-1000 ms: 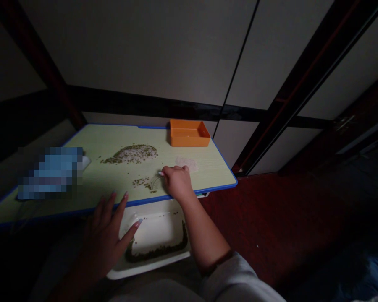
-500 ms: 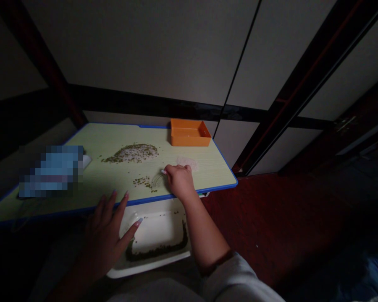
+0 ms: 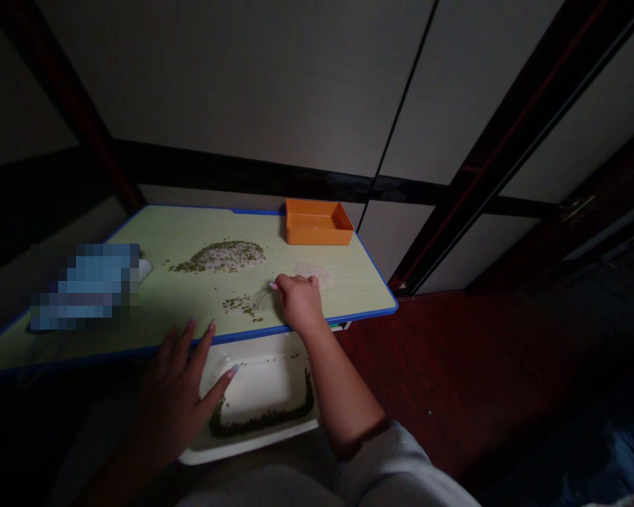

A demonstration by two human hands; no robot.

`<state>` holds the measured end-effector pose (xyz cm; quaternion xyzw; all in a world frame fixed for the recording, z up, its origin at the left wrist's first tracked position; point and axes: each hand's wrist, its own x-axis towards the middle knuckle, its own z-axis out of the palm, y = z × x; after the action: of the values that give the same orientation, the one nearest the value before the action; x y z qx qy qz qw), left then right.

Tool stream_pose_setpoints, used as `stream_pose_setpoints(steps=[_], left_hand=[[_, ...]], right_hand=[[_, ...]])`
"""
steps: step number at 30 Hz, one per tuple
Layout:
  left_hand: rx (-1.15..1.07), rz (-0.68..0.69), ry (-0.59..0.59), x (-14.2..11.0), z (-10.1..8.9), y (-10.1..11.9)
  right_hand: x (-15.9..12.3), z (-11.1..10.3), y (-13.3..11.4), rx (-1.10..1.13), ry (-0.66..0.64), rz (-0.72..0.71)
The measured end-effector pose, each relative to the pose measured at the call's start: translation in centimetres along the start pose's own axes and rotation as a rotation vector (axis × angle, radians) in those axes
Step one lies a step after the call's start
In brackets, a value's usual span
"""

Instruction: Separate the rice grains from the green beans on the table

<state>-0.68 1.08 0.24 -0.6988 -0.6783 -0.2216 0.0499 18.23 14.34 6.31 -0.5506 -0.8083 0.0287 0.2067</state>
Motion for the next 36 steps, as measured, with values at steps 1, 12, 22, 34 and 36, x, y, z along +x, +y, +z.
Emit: stream_pose_setpoints(steps=[1,12,22,34,36], left_hand=[[-0.002,-0.001,-0.005,0.02,0.0,0.0],[-0.003,0.013,0.005,-0.06,-0.23,0.0],[-0.004,0.009,-0.001,-0.04,-0.13,-0.08],[-0.012,0.002,-0.025,0.04,-0.38,0.12],[-0.013,0.008,-0.022,0.05,-0.37,0.1]], right_hand=[[0.02,0.03,-0.06,-0.004,-0.003,0.002],[0.07,0.17,0.12,0.024,-0.009,-0.029],[-0.18,-0.19,0.38,0.047,-0.039,-0.069],[-0.2,-0.14,0.11,0.048,-0.035,-0.076],[-0.23,-0.11,0.15,0.051,-0.035,-0.083]])
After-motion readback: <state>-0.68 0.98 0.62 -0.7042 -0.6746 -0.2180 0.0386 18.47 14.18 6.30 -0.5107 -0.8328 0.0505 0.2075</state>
